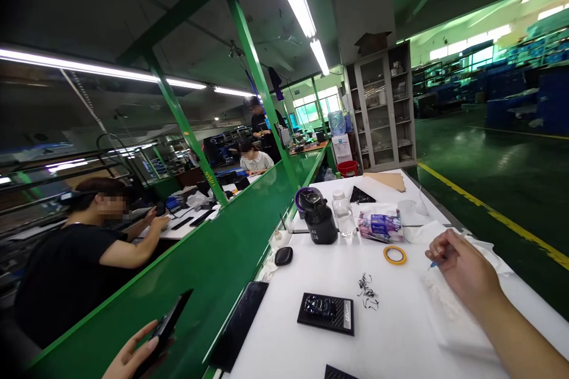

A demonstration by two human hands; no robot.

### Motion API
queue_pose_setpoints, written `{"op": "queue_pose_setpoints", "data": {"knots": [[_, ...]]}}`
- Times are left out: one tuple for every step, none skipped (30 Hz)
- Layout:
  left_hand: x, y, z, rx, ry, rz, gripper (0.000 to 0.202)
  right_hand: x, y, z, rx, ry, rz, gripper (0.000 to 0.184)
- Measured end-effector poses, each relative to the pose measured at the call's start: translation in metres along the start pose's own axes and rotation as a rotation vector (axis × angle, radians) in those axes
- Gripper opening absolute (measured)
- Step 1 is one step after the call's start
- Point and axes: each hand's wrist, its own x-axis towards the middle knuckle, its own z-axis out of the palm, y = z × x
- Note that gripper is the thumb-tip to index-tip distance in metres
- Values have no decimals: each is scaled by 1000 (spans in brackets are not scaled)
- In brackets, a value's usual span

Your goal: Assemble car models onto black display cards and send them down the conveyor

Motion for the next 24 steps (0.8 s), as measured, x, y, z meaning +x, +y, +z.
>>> {"op": "queue_pose_setpoints", "data": {"knots": [[-9,9,11,-148,-34,-17,84,2,1,-1,4,1,-1,41],[-19,19,24,-279,-77,-30,80,3,4,-1,-12,-13,16,41],[-29,29,38,-391,-124,-54,76,4,7,0,-46,-42,44,40],[-39,39,54,-484,-169,-84,71,4,10,1,-90,-78,77,40],[-48,49,71,-563,-207,-95,66,4,14,3,-140,-117,109,41],[-57,58,90,-629,-261,-84,62,3,17,5,-191,-153,135,42],[-64,66,109,-681,-322,-80,56,3,19,7,-238,-183,153,44],[-71,74,129,-726,-368,-78,50,2,20,8,-279,-208,162,45],[-77,81,150,-757,-419,-77,45,0,20,9,-313,-230,164,47],[-82,86,171,-773,-466,-81,43,-1,19,10,-341,-249,162,48],[-86,91,192,-776,-514,-80,44,-2,18,10,-363,-266,157,49],[-91,96,212,-768,-549,-70,48,-3,17,10,-381,-278,151,50],[-95,99,231,-744,-587,-57,51,-3,15,10,-395,-287,146,49],[-100,102,248,-707,-618,-27,54,-3,15,10,-406,-292,141,49],[-104,103,264,-645,-642,26,54,-3,15,10,-412,-293,137,47],[-109,104,279,-555,-656,106,53,-3,15,11,-414,-289,131,47],[-114,102,291,-444,-650,211,54,-2,14,13,-409,-280,124,46],[-120,99,302,-312,-624,336,56,-2,13,15,-395,-263,113,46],[-125,95,311,-170,-585,472,61,-3,10,18,-370,-238,95,47],[-130,89,318,-34,-544,607,67,-5,5,21,-334,-204,70,47],[-135,82,325,87,-513,731,72,-8,-2,24,-290,-167,40,48],[-139,74,330,187,-502,840,76,-13,-12,29,-235,-131,4,48],[-144,66,334,262,-513,933,79,-20,-23,34,-169,-95,-35,49],[-149,59,338,312,-539,1012,81,-28,-35,40,-118,-82,-61,51]]}}
